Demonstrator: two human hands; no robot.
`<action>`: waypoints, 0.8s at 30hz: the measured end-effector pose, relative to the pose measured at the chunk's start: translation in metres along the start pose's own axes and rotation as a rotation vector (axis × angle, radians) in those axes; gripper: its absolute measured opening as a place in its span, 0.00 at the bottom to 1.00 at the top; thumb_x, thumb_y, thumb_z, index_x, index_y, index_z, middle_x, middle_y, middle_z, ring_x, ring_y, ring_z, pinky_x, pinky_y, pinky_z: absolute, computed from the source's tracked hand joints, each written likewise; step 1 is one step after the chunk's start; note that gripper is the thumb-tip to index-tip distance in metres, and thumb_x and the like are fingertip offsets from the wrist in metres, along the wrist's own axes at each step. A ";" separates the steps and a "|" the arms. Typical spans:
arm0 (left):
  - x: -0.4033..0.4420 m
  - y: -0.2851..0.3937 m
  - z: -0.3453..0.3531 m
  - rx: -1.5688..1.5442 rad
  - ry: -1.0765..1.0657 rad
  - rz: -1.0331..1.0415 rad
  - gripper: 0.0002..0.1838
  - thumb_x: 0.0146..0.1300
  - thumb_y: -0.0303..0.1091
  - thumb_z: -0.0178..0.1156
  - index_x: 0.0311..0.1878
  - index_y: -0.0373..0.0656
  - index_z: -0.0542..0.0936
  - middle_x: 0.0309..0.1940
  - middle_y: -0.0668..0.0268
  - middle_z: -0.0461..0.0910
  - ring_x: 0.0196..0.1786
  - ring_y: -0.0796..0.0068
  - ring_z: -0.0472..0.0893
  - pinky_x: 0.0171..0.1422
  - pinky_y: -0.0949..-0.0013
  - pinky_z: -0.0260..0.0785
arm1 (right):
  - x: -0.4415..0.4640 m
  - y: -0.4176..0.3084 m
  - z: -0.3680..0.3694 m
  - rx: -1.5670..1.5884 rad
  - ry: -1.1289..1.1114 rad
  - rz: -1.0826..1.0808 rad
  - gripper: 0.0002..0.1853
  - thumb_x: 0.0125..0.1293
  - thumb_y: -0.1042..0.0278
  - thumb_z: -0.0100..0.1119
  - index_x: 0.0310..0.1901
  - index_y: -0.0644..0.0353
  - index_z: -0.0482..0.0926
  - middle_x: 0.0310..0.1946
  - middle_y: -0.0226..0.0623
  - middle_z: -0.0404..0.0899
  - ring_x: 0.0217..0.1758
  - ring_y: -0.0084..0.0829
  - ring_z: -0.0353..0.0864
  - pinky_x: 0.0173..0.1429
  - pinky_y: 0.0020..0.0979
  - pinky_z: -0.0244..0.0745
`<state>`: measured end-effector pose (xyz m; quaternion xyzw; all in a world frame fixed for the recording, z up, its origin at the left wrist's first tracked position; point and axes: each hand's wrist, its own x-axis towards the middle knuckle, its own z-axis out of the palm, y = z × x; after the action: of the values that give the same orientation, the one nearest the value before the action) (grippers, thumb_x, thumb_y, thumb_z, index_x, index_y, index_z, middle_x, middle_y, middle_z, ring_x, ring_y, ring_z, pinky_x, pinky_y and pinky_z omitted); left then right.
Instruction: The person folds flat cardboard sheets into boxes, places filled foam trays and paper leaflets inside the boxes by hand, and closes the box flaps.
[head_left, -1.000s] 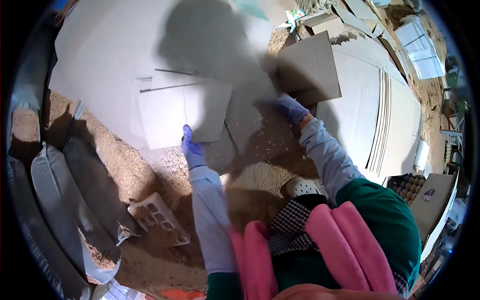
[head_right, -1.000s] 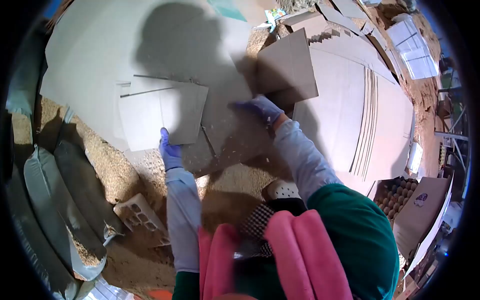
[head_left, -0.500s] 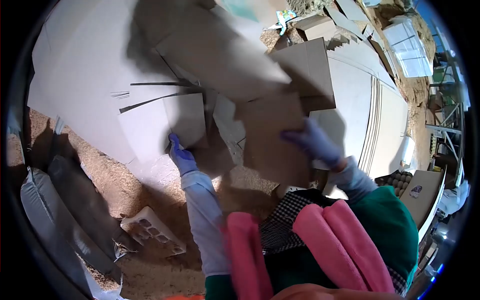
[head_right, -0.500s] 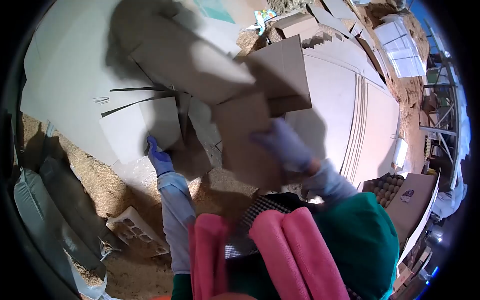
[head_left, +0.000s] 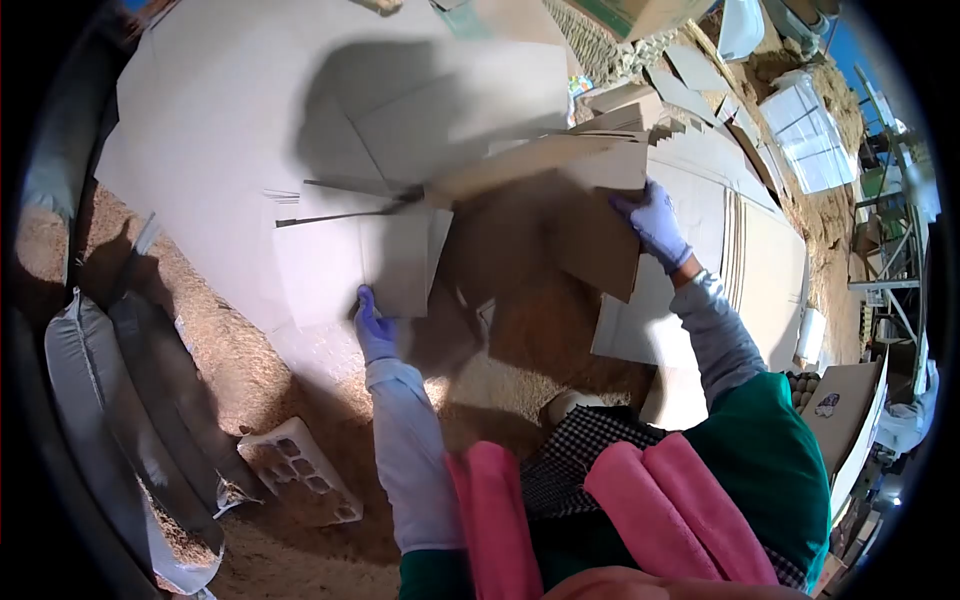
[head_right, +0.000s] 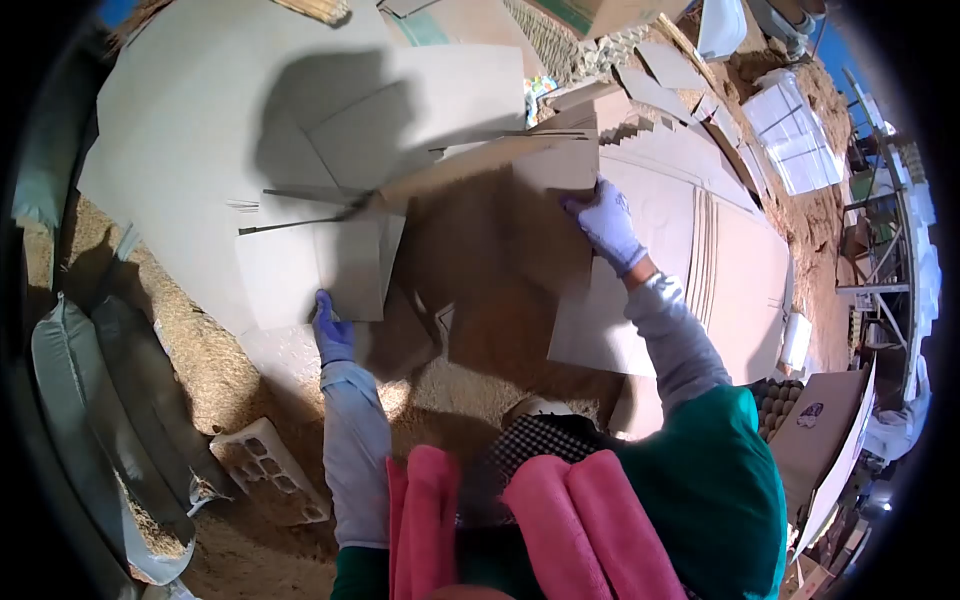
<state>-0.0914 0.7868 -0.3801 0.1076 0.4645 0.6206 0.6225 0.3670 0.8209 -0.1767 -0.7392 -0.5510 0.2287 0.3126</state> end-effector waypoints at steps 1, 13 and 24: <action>-0.007 0.006 0.001 -0.057 -0.041 -0.012 0.26 0.71 0.48 0.60 0.63 0.39 0.74 0.59 0.59 0.78 0.61 0.63 0.76 0.68 0.57 0.68 | -0.005 -0.008 -0.005 0.006 0.044 -0.045 0.23 0.58 0.63 0.71 0.52 0.67 0.79 0.44 0.50 0.85 0.51 0.44 0.85 0.54 0.38 0.78; -0.095 0.048 0.014 -0.225 -0.242 -0.127 0.19 0.69 0.42 0.57 0.54 0.36 0.77 0.43 0.62 0.81 0.44 0.68 0.80 0.53 0.64 0.76 | -0.093 -0.069 -0.090 0.368 0.193 -0.149 0.15 0.63 0.72 0.66 0.50 0.66 0.78 0.42 0.33 0.84 0.45 0.22 0.82 0.49 0.27 0.77; -0.094 0.055 0.131 0.453 -0.590 0.105 0.45 0.50 0.23 0.69 0.73 0.40 0.62 0.63 0.61 0.71 0.63 0.69 0.72 0.59 0.67 0.73 | -0.144 -0.128 -0.036 0.362 -0.355 -0.469 0.20 0.59 0.68 0.67 0.54 0.64 0.80 0.48 0.40 0.85 0.49 0.28 0.84 0.55 0.31 0.77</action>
<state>-0.0162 0.7745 -0.2274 0.4405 0.3846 0.4753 0.6573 0.2637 0.7010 -0.0610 -0.4734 -0.7023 0.3698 0.3820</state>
